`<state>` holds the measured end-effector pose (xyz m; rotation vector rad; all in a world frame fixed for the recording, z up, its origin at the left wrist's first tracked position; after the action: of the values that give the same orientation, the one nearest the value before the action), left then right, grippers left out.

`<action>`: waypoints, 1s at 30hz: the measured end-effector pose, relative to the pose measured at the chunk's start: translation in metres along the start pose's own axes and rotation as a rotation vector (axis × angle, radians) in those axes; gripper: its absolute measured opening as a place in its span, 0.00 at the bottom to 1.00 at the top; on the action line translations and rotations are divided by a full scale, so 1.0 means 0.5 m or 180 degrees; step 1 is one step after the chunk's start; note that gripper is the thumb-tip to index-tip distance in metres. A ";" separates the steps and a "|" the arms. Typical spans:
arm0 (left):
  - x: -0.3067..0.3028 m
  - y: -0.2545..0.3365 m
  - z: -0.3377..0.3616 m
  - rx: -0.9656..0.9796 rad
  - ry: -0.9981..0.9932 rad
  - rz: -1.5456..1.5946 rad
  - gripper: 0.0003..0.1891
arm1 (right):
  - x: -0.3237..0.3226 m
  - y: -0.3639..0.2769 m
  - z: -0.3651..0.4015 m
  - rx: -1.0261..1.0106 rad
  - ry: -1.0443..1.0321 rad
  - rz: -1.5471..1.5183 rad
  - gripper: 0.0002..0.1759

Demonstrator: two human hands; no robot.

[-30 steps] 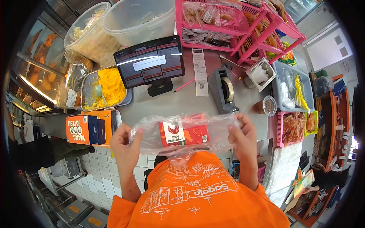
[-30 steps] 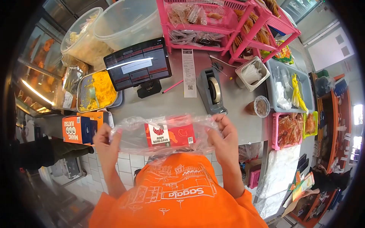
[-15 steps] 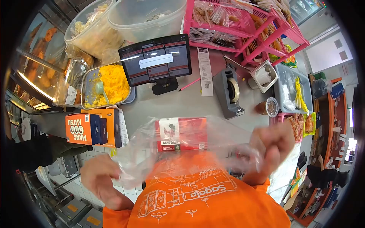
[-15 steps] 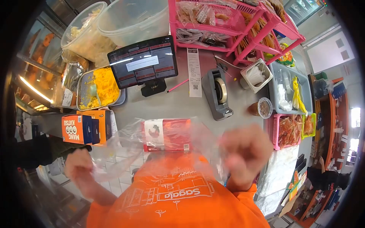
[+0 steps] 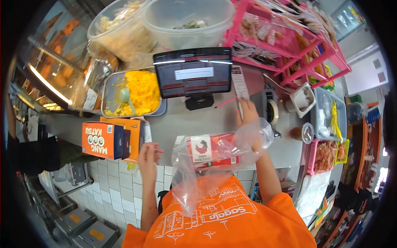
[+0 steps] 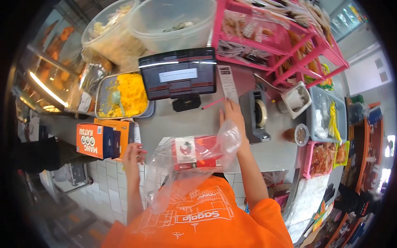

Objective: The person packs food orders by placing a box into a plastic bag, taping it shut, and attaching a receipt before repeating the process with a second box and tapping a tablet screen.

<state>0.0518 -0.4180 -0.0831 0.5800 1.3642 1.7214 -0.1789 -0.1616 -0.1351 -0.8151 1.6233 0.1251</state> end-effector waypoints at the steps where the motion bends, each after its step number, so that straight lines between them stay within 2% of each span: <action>1: 0.010 -0.011 -0.003 -0.0051 -0.0162 -0.0110 0.11 | -0.039 -0.051 -0.055 -0.0155 -0.0063 -0.0403 0.23; 2: 0.021 -0.018 -0.008 -0.0057 -0.0120 -0.0111 0.11 | -0.053 -0.089 -0.099 -0.0298 -0.0126 -0.0792 0.23; 4: 0.049 -0.019 -0.014 0.0935 -0.0412 -0.0701 0.12 | -0.031 -0.140 -0.165 -0.0449 -0.0320 -0.0633 0.24; 5: 0.056 -0.013 -0.010 0.0939 -0.0412 -0.0700 0.12 | -0.022 -0.159 -0.181 -0.0571 -0.0489 -0.0457 0.25; 7: 0.060 0.007 -0.002 0.1116 -0.0895 -0.0644 0.16 | -0.008 -0.180 -0.175 -0.0541 -0.0372 -0.0286 0.27; 9: 0.039 -0.001 0.005 0.1199 -0.0971 -0.0654 0.16 | 0.011 -0.181 -0.163 -0.0547 -0.0281 -0.0083 0.29; 11: 0.015 -0.022 0.014 0.1251 -0.1492 -0.0500 0.21 | 0.034 -0.158 -0.141 -0.0179 -0.0229 -0.0080 0.30; 15: 0.007 0.017 0.044 0.1610 -0.1685 -0.0812 0.27 | 0.049 -0.139 -0.152 -0.0025 -0.0269 0.0272 0.30; 17: 0.026 0.043 0.061 0.2238 -0.1674 -0.0723 0.35 | 0.059 -0.134 -0.158 -0.0048 -0.0276 0.0570 0.34; 18: 0.036 0.055 0.065 0.2244 -0.1647 -0.0730 0.35 | 0.052 -0.145 -0.161 -0.0074 -0.0270 0.0562 0.34; 20: 0.054 0.067 0.078 0.2099 -0.1892 -0.1288 0.28 | 0.035 -0.170 -0.149 -0.0256 -0.0234 -0.0031 0.34; 21: 0.060 0.049 0.080 0.2089 -0.1899 -0.1299 0.28 | 0.030 -0.180 -0.152 -0.0246 -0.0238 -0.0044 0.34; 23: 0.071 0.003 0.081 0.2769 -0.1419 -0.1052 0.15 | 0.025 -0.199 -0.175 -0.0394 -0.0302 -0.0096 0.35; 24: 0.075 0.011 0.080 0.2781 -0.1426 -0.1055 0.15 | 0.026 -0.202 -0.188 -0.0305 -0.0454 -0.0097 0.37; 26: 0.074 0.031 0.081 0.2529 -0.0676 -0.0381 0.07 | 0.042 -0.191 -0.198 -0.0233 -0.0470 0.0072 0.35; 28: 0.058 0.024 0.080 0.2505 -0.0564 -0.0368 0.08 | 0.063 -0.183 -0.187 -0.0186 -0.0488 0.0221 0.32; 30: 0.038 0.015 0.075 0.2496 -0.0430 -0.0350 0.09 | 0.066 -0.173 -0.137 -0.0337 -0.1011 0.0239 0.23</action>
<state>0.0682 -0.3821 -0.0675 0.9998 1.9177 0.9918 -0.1866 -0.2751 -0.1178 -0.7716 1.3551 0.3780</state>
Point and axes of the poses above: each hand's wrist, its own z-axis away from the middle knuckle, its own x-axis out of the palm, y = z × x, the point moved 1 cm from there along -z, towards the middle knuckle, and after that the axes turned 8 degrees about -y, right-handed, at the moved point
